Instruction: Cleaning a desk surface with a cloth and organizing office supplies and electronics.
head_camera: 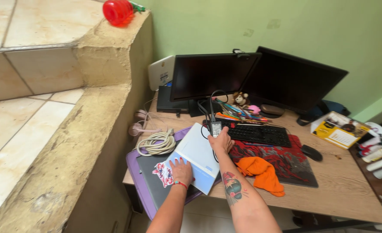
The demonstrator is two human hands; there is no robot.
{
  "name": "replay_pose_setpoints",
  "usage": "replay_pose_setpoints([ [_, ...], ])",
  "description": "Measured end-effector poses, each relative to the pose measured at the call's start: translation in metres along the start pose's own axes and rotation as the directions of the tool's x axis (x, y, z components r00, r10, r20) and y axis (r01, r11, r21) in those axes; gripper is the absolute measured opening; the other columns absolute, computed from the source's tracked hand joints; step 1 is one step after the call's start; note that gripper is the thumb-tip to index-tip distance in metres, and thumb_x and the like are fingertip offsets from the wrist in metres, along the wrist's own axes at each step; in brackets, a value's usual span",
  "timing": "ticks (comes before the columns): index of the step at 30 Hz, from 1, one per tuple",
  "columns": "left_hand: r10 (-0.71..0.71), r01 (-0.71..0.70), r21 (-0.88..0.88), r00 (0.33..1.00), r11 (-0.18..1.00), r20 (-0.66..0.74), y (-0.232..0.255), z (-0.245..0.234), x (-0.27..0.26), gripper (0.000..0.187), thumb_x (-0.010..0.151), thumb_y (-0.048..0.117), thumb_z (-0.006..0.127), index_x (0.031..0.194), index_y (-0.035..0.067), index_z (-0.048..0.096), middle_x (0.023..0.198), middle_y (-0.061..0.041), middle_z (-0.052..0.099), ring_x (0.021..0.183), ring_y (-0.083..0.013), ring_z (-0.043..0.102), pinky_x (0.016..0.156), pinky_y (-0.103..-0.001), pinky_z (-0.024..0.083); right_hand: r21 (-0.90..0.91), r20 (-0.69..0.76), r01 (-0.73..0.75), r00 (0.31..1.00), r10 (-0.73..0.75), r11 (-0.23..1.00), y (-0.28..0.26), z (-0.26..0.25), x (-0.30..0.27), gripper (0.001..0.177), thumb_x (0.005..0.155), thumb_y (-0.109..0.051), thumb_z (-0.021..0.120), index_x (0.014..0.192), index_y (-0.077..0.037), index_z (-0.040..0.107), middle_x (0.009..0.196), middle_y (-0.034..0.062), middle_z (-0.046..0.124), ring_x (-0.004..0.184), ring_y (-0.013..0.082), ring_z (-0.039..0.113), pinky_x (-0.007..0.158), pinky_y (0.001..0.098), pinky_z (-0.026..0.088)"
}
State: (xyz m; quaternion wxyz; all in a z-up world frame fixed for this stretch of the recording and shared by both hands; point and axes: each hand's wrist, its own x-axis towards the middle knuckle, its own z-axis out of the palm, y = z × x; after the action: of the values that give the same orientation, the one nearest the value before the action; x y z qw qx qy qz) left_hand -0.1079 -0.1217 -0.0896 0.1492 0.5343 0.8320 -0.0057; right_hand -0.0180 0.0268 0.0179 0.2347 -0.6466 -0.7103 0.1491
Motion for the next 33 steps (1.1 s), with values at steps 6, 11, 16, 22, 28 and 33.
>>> replay_pose_setpoints([
  [6,-0.024,0.024,-0.001,1.000,1.000,0.005,-0.003,-0.012,-0.006,0.095,0.082,0.055,0.080,0.158,0.020,0.035,0.167,-0.014,0.025,0.156,-0.0355,0.019,0.120,-0.069,0.008,0.074,-0.053,0.022,0.998,-0.018,0.997,0.025,-0.061,0.001,0.072,0.069,-0.039,0.082,0.125,-0.009,0.049,0.099,0.0235,0.073,0.097,0.0443,0.068,0.089,0.0524,0.050],
  [11,0.017,-0.091,-0.543,0.990,0.835,-0.140,0.047,-0.007,0.044,0.073,0.093,0.059,0.065,0.147,0.013,0.051,0.151,-0.018,0.048,0.146,-0.0373,0.041,0.120,-0.055,0.028,0.400,-0.142,0.214,0.975,-0.171,0.891,0.052,-0.125,-0.019,0.066,0.064,-0.032,0.086,0.117,-0.004,0.057,0.098,0.0183,0.075,0.090,0.0370,0.073,0.082,0.0452,0.056],
  [16,0.125,-0.431,-0.897,0.889,-0.098,-0.441,0.145,-0.114,0.000,0.058,0.098,0.048,0.055,0.126,-0.002,0.067,0.120,-0.013,0.072,0.113,-0.0211,0.065,0.097,-0.030,0.048,0.555,-0.169,0.361,0.931,-0.324,0.750,0.072,-0.175,-0.046,0.065,0.064,-0.024,0.090,0.119,-0.003,0.061,0.101,0.0117,0.077,0.089,0.0225,0.074,0.081,0.0362,0.057],
  [22,0.257,-0.112,-0.798,0.912,-0.593,-0.319,0.190,-0.178,-0.074,0.061,0.105,0.055,0.048,0.122,0.001,0.071,0.108,-0.006,0.070,0.093,-0.0160,0.059,0.080,-0.031,0.047,0.737,-0.201,0.440,0.868,-0.455,0.514,0.073,-0.243,-0.079,0.065,0.070,-0.021,0.088,0.124,-0.004,0.056,0.104,0.0041,0.074,0.092,0.0114,0.070,0.085,0.0296,0.058],
  [28,0.140,-0.468,-0.769,0.809,-0.435,-0.571,0.207,-0.180,-0.095,0.037,0.099,0.031,0.064,0.124,0.004,0.068,0.110,0.000,0.071,0.099,-0.0062,0.063,0.090,-0.026,0.049,0.713,-0.221,0.436,0.883,-0.414,0.549,0.090,-0.255,-0.076,0.062,0.073,-0.019,0.090,0.122,-0.002,0.056,0.106,0.0030,0.071,0.095,0.0102,0.066,0.086,0.0291,0.057],
  [33,-0.039,-0.605,-0.790,0.796,-0.101,-0.604,0.183,-0.176,-0.056,0.028,0.098,0.019,0.064,0.120,0.002,0.069,0.101,-0.005,0.075,0.091,-0.0124,0.067,0.083,-0.030,0.053,0.755,-0.245,0.434,0.882,-0.403,0.492,0.100,-0.250,-0.045,0.060,0.072,-0.009,0.092,0.121,-0.004,0.057,0.108,0.0033,0.070,0.096,0.0104,0.065,0.089,0.0286,0.056],
])
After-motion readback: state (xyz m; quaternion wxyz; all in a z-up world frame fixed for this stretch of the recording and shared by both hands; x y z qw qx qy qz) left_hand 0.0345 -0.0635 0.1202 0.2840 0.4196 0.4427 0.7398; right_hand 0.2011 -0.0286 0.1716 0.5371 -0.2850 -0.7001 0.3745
